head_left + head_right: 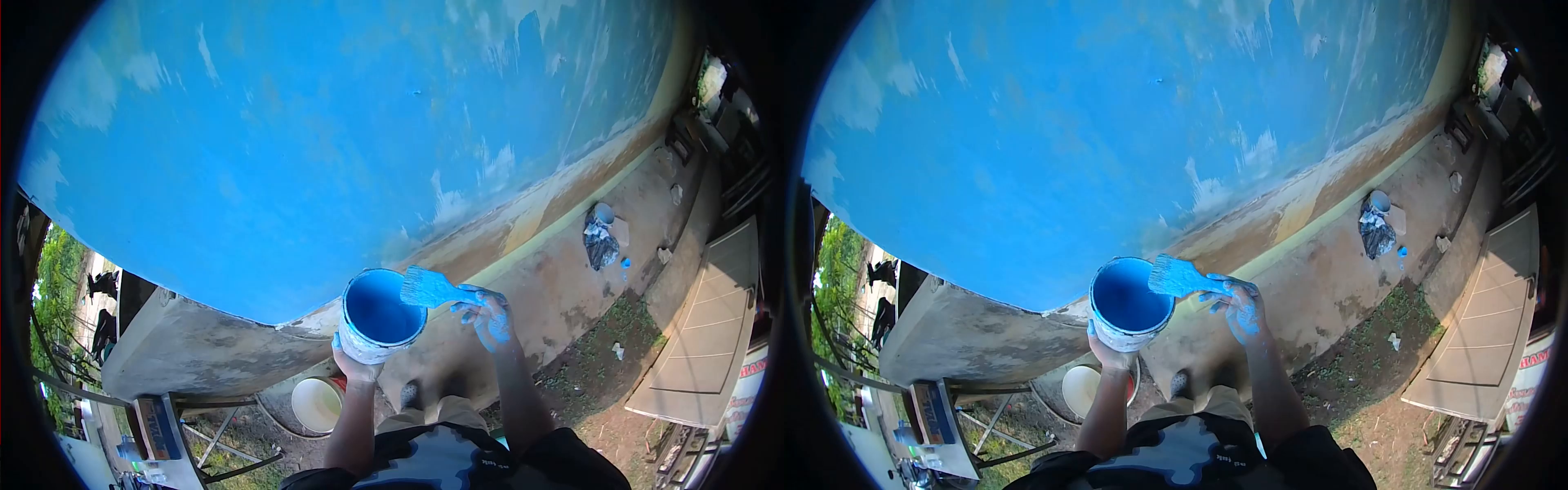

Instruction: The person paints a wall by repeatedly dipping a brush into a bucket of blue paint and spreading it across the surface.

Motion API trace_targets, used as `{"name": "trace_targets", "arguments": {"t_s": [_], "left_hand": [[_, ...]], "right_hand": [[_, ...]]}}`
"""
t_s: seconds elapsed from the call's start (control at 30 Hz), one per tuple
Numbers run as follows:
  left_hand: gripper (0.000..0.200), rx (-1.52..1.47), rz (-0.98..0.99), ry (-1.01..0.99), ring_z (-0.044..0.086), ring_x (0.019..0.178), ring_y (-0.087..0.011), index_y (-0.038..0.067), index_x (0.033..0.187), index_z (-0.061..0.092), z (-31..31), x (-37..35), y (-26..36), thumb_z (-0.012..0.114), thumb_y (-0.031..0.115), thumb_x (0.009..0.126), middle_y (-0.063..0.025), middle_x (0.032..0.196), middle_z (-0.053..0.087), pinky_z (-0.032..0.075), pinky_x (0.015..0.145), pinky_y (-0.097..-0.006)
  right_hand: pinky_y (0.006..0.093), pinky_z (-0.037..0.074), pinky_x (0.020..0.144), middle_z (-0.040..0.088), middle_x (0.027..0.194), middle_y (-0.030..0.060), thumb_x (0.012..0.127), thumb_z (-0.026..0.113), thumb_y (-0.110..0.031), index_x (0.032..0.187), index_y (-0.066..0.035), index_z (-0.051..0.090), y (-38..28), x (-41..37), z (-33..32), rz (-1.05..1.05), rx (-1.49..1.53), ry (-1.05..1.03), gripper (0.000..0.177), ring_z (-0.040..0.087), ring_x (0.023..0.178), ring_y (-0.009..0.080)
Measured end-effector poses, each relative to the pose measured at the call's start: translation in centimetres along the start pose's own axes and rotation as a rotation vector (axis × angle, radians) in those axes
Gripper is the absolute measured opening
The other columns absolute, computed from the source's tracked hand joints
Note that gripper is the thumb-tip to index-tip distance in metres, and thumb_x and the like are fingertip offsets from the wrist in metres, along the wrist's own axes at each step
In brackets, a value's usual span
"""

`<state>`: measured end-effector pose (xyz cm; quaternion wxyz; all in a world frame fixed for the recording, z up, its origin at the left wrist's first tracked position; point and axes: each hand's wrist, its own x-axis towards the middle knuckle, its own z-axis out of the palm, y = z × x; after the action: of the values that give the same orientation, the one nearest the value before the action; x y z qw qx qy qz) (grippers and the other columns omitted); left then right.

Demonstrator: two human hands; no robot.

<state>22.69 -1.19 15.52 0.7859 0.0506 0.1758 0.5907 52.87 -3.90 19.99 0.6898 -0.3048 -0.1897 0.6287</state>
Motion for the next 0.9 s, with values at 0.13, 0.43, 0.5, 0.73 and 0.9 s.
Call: {"name": "trace_targets", "arguments": {"t_s": [0.13, 0.43, 0.5, 0.73, 0.9], "left_hand": [[0.073, 0.01, -0.004, 0.033, 0.042, 0.143, -0.041, 0.011, 0.155, 0.04, -0.6, -0.3, 0.7, 0.039, 0.056, 0.097, -0.0157, 0.159, 0.041, 0.033, 0.117, -0.063], [0.069, -0.022, -0.05, -0.053, 0.039, 0.145, -0.0411, 0.012, 0.155, 0.04, -1.4, 1.5, 3.1, 0.035, 0.052, 0.099, -0.0155, 0.16, 0.039, 0.03, 0.119, -0.0645], [0.069, -0.038, -0.055, -0.066, 0.04, 0.145, -0.0409, 0.012, 0.155, 0.039, -1.5, 1.7, 3.5, 0.035, 0.052, 0.1, -0.0154, 0.16, 0.04, 0.033, 0.117, -0.0645], [0.068, -0.072, -0.035, -0.04, 0.044, 0.142, -0.0399, 0.012, 0.154, 0.041, -2.8, 2.7, 5.7, 0.035, 0.054, 0.101, -0.0153, 0.158, 0.042, 0.037, 0.116, -0.0625], [0.068, -0.077, -0.069, -0.036, 0.036, 0.146, -0.0452, 0.017, 0.156, 0.038, -4.1, 2.5, 7.1, 0.031, 0.055, 0.1, -0.015, 0.163, 0.034, 0.03, 0.111, -0.076]], "right_hand": [[0.0299, 0.054, 0.067, 0.074, 0.11, 0.0173, 0.095, 0.068, -0.02, 0.124, 0.005, 0.068, 1.0, -0.5, -1.2, -0.008, -0.09, -0.127, 0.038, 0.072, 0.088, 0.0206], [0.025, 0.047, 0.064, 0.072, 0.101, 0.0117, 0.092, 0.07, -0.017, 0.126, 0.005, 0.066, 0.8, -1.6, 2.0, 0.12, -0.264, 0.01, 0.041, 0.065, 0.079, 0.0143], [0.025, 0.047, 0.065, 0.072, 0.101, 0.0101, 0.09, 0.072, -0.022, 0.126, 0.005, 0.066, 1.6, -1.7, 1.4, 0.01, -0.189, -0.129, 0.045, 0.064, 0.078, 0.0142], [0.024, 0.047, 0.065, 0.071, 0.102, 0.0098, 0.087, 0.073, -0.022, 0.125, 0.005, 0.066, 1.9, -3.7, 5.0, 0.083, -0.367, -0.098, 0.048, 0.063, 0.079, 0.0136], [0.0224, 0.042, 0.06, 0.066, 0.089, 0.0076, 0.094, 0.071, -0.024, 0.132, 0.004, 0.061, 4.4, -2.4, 4.7, 0.103, -0.301, -0.3, 0.049, 0.056, 0.072, 0.0094]]}}
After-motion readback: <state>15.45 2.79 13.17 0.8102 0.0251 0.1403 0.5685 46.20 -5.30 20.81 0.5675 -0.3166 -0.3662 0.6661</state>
